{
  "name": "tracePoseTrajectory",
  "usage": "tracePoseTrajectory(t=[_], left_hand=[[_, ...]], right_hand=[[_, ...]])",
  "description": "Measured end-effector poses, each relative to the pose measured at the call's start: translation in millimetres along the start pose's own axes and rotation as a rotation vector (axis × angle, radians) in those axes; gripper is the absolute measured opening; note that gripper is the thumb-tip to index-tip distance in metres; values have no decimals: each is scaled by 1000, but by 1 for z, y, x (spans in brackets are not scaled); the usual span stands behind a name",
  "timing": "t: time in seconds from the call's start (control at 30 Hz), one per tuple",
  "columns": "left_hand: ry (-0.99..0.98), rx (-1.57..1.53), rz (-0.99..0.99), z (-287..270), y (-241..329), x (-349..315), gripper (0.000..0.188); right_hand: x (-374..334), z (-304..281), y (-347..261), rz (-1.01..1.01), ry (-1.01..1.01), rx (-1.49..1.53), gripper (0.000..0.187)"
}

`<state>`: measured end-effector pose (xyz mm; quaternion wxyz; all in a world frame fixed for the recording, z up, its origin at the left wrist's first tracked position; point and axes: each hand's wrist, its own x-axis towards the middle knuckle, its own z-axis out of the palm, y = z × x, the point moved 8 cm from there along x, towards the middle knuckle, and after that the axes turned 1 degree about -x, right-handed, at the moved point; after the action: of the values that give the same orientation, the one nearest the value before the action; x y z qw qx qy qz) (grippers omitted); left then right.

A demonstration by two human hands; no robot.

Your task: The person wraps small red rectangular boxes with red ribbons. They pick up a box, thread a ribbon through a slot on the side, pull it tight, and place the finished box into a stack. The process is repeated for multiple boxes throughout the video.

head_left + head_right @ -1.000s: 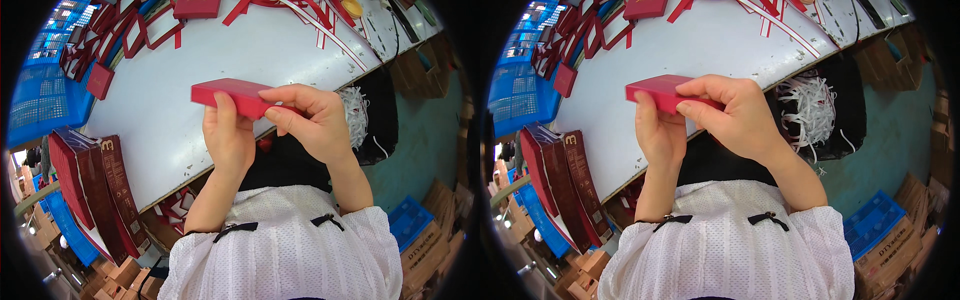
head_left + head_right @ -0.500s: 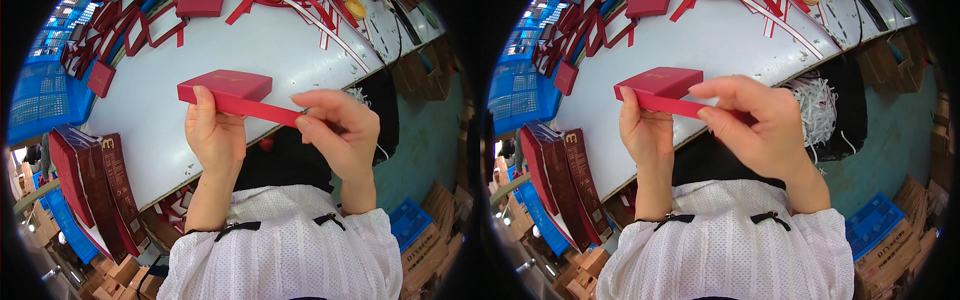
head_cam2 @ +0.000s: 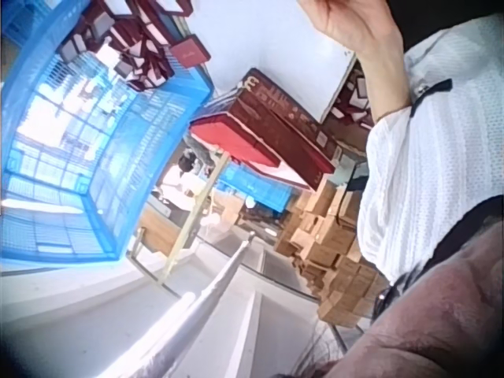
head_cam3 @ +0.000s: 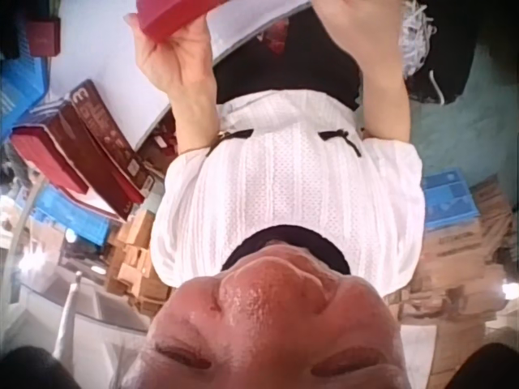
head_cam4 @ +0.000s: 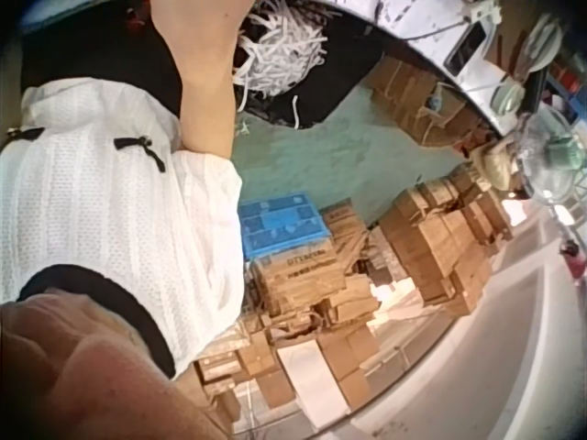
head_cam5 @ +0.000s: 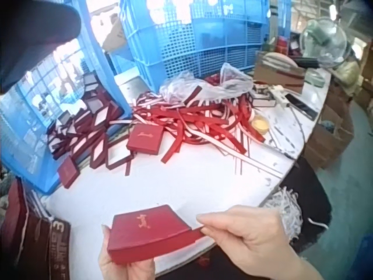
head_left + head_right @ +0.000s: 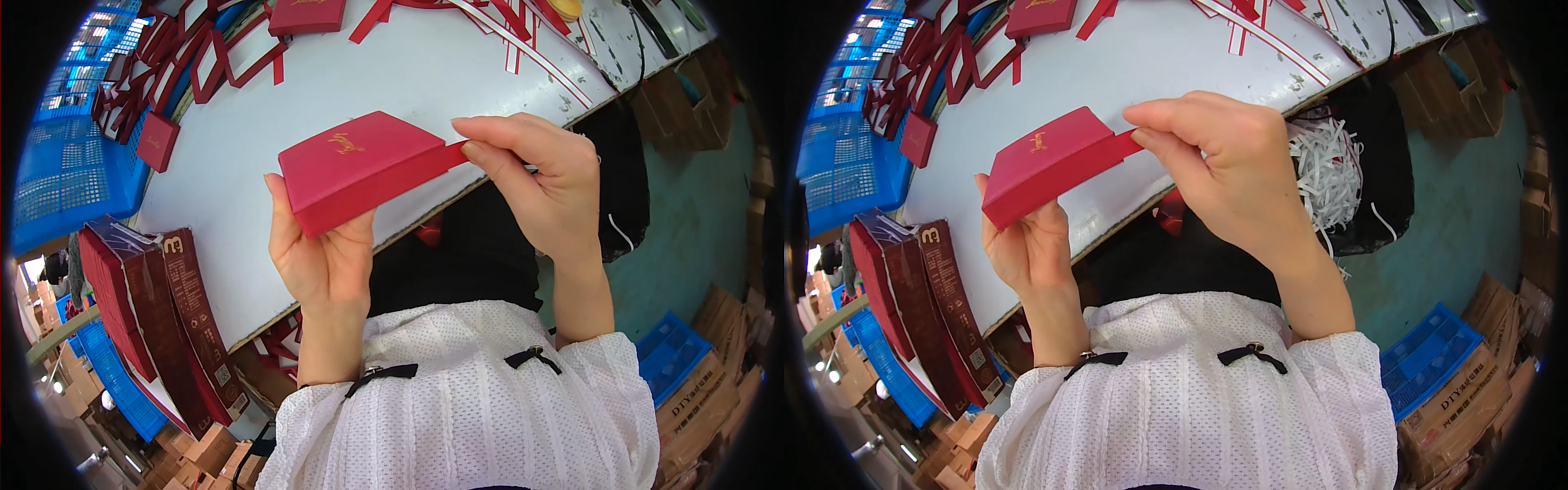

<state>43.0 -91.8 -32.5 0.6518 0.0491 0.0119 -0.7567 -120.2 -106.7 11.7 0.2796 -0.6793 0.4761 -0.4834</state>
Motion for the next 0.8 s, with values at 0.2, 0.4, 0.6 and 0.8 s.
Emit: tracePoseTrajectory(t=[0.2, 0.4, 0.6, 0.8], left_hand=[[59, -170, -69, -6, -5, -5, 29], [79, -313, -82, -27, -2, -4, 27], [14, -384, -227, -31, -9, -4, 37], [-50, -75, -396, -57, -30, 2, 44]], right_hand=[[-4, 3, 2, 25, 29, 18, 16], [-12, 0, 8, 37, 149, 19, 24], [-23, 0, 27, 259, 116, 581, 31], [-17, 18, 1, 90, -79, 363, 35]])
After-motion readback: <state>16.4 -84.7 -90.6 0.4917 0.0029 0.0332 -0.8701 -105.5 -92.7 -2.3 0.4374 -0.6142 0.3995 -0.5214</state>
